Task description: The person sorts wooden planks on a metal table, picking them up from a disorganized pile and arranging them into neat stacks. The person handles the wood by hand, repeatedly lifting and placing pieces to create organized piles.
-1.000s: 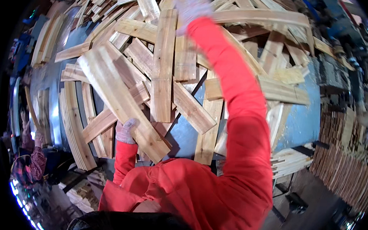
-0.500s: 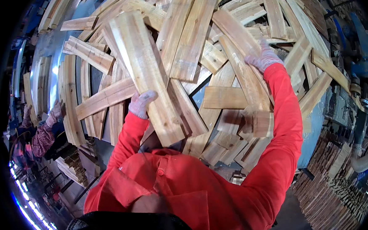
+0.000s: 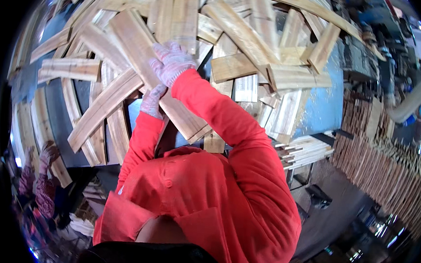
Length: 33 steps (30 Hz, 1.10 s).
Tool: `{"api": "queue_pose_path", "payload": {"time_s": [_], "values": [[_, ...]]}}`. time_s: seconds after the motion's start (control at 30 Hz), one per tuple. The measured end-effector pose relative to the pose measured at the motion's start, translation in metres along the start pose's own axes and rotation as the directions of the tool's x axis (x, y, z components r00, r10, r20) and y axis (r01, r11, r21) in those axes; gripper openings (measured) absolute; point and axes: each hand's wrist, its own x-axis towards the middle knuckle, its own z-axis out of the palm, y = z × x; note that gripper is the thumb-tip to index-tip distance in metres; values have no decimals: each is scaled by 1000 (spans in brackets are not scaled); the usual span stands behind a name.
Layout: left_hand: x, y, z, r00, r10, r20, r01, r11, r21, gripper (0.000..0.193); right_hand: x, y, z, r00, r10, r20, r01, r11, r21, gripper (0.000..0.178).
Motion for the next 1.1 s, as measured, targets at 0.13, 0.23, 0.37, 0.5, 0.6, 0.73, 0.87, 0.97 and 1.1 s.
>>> {"api": "queue_pose_path", "payload": {"time_s": [0.13, 0.23, 0.37, 0.5, 0.6, 0.73, 0.87, 0.97, 1.1], "values": [[-19, 12, 6, 991, -102, -91, 105, 994, 32, 50, 18, 72, -114, 955, 291, 48, -228, 830, -508, 103], [-18, 7, 10, 997, -62, -46, 65, 996, 66, 43, -13, 132, -98, 847, 499, 183, -373, 803, -464, 115], [-25, 4, 9, 991, 27, -131, -4, 985, 174, 37, -19, 113, -84, 785, 597, 166, -510, 774, -375, 113], [-28, -5, 3, 988, 135, -77, -120, 979, 166, 49, -32, 109, -116, 861, 503, 80, -504, 864, -4, 107], [-18, -26, -30, 992, 124, 15, -125, 987, 105, 51, -22, 54, -104, 927, 351, 134, -371, 909, 189, 105], [-18, -32, -10, 994, 109, -12, -109, 984, -141, 43, -24, -18, -46, 905, 72, 419, 15, 980, -199, 70], [-18, -27, -16, 977, 167, -132, -137, 968, 212, 52, -2, 9, -28, 958, 26, 286, -48, 996, 70, 50], [-21, -22, -18, 914, 395, -91, -374, 909, 185, 49, 31, 60, -3, 964, 71, -256, -85, 995, -43, 73], [-53, 30, -69, 944, 313, -105, -271, 917, 292, 42, 68, 39, 31, 914, 400, -73, -406, 904, -132, 106]]}}
